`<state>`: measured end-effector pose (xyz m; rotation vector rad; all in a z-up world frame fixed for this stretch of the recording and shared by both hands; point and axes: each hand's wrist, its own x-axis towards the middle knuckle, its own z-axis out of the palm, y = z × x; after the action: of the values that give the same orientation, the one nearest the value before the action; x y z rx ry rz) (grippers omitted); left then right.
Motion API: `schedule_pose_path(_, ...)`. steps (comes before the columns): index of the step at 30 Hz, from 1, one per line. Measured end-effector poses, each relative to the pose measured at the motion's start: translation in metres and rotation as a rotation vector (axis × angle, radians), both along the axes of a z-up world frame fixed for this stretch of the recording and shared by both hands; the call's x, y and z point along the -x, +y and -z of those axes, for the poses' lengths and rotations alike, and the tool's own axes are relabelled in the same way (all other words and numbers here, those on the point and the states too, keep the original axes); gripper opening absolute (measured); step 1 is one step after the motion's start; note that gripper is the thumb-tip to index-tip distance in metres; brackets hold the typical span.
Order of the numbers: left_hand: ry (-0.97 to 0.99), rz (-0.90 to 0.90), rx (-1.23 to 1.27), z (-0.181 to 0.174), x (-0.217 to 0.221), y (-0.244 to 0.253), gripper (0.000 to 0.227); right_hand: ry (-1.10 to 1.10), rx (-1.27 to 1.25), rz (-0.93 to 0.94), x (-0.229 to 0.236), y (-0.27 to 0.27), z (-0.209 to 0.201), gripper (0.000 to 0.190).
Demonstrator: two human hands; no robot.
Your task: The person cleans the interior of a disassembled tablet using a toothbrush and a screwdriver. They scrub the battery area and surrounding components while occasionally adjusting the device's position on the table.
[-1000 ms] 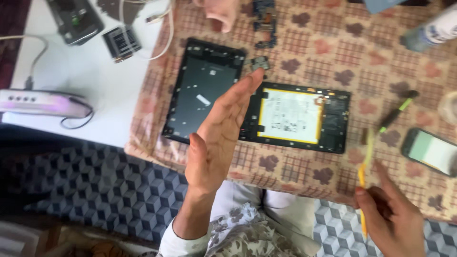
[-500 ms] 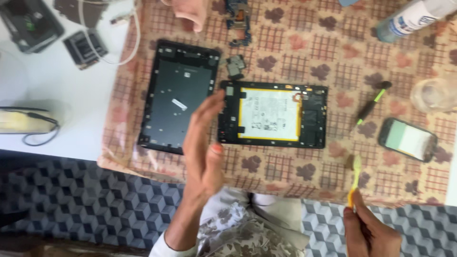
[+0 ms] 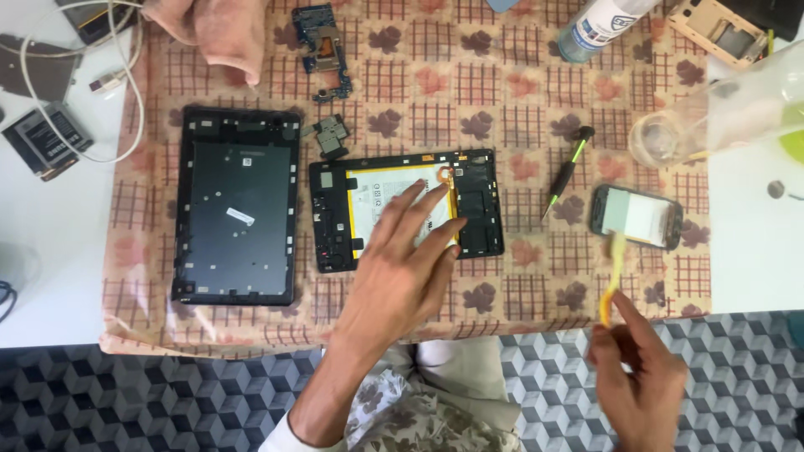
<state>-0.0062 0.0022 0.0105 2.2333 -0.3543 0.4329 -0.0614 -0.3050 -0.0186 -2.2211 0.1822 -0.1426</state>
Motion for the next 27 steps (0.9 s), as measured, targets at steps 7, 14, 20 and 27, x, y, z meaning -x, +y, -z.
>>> schedule_pose_path(7, -0.032, -0.048, -0.211, 0.015, -0.015, -0.015, 0.041, 0.047, -0.118, -0.324, -0.033, 0.067, -0.019, 0.039)
schedule_pose_path(14, -0.026, -0.063, -0.233, 0.025, -0.014, -0.016, 0.039, 0.419, -0.212, -0.341, -0.048, 0.083, -0.048, 0.04)
schedule_pose_path(20, -0.015, -0.05, -0.214, 0.024, -0.013, -0.013, 0.042, 0.33, 0.112, -0.396, -0.047, 0.105, -0.06, 0.033)
schedule_pose_path(27, -0.033, -0.055, -0.187, 0.018, -0.012, -0.012, 0.04, 0.328, 0.19, -0.459, -0.046, 0.12, -0.065, 0.044)
